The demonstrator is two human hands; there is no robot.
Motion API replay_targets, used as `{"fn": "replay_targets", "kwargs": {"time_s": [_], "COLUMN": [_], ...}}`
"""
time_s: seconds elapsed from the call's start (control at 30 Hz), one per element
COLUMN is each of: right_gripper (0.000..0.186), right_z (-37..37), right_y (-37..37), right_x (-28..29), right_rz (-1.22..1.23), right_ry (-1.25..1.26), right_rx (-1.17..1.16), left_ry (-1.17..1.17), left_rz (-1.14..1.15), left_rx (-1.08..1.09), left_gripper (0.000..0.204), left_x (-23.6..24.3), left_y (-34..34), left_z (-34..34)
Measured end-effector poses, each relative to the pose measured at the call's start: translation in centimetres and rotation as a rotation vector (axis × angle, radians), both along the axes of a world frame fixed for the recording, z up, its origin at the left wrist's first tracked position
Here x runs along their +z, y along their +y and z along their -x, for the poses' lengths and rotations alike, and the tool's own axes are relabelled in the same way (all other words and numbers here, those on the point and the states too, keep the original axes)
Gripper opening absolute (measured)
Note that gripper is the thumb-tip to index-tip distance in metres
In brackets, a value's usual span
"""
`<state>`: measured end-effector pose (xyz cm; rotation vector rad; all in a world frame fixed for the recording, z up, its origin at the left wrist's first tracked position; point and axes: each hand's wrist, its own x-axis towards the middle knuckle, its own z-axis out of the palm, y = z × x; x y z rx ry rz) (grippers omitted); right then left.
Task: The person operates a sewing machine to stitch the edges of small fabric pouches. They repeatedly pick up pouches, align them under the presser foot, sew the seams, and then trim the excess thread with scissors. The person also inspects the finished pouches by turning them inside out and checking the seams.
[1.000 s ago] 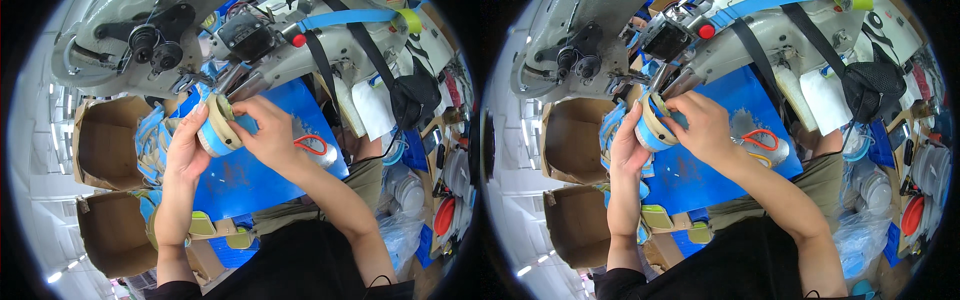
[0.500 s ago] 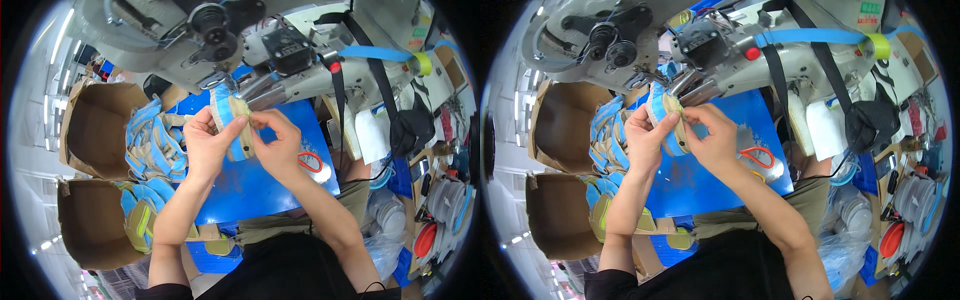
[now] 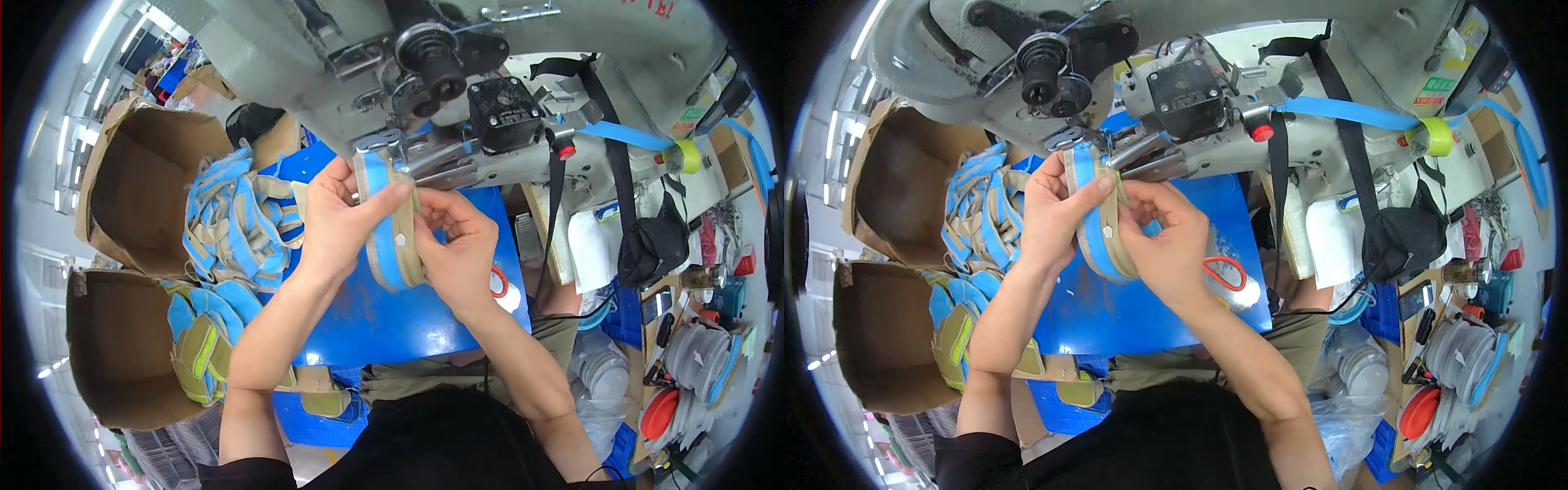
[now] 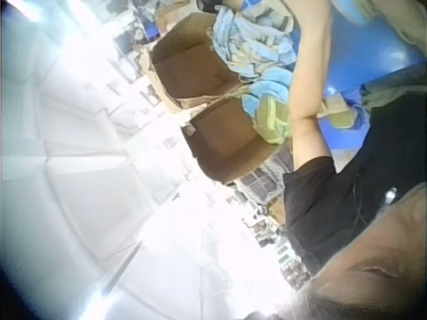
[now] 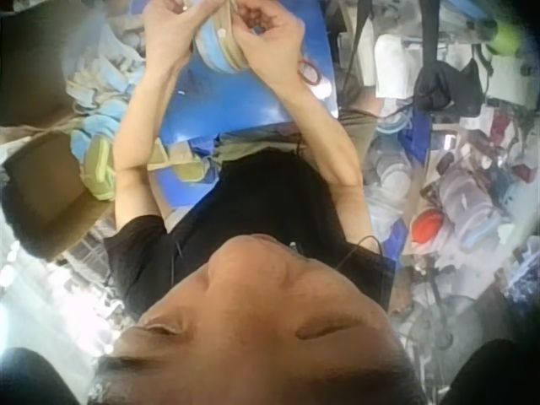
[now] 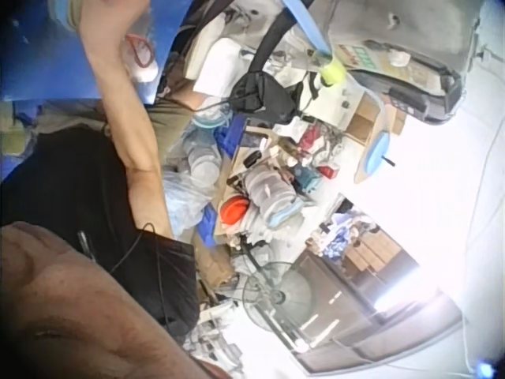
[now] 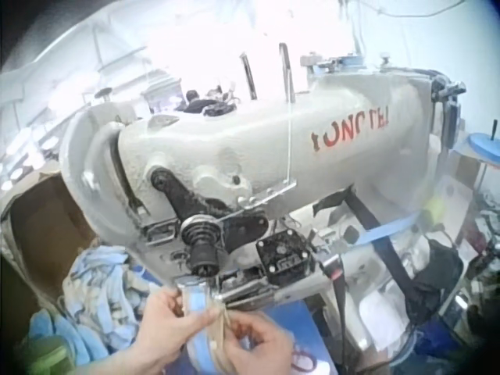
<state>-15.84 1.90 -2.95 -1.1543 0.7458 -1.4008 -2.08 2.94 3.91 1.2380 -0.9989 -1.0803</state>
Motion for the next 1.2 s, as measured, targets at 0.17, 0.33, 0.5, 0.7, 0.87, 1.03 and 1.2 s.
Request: {"fn": "replay_targets", "kwargs": {"time_s": [0.17,0.33,0.5,0.7,0.87,1.03,1.2], "right_gripper": [0.026,0.03,0.029,0.026,0.026,0.025,0.028], "right_z": [0.2,0.4,1.2,2.4,2.7,3.2,3.7], "right_y": [-0.4,0.0,0.3,0.0,0.3,0.2,0.4], "right_x": [-0.3,-0.3,1.1,1.9,1.8,1.6,2.3], "right_rz": [0.033,-0.023,-0.208,-0.229,-0.23,-0.238,-0.259], "right_ry": [0.005,-0.03,-0.142,-0.123,-0.146,-0.085,-0.067], "right_rx": [0.035,0.086,0.244,0.332,0.352,0.371,0.411], "left_ry": [-0.095,-0.11,-0.096,-0.056,0.064,0.513,0.095], "left_rz": [0.039,0.064,0.028,0.035,-0.04,-0.295,-0.169], "left_rx": [-0.033,-0.015,-0.002,-0.043,-0.072,-0.186,-0.14], "left_gripper": [0.045,0.044,0.047,0.053,0.049,0.033,0.016], "left_x": [-0.3,-0.5,0.8,0.9,0.1,1.4,1.5], "left_y": [0.6,0.4,-0.6,0.5,1.0,1.5,4.0], "left_z": [-0.1,-0.1,-0.1,0.4,0.2,-1.6,-2.3]}}
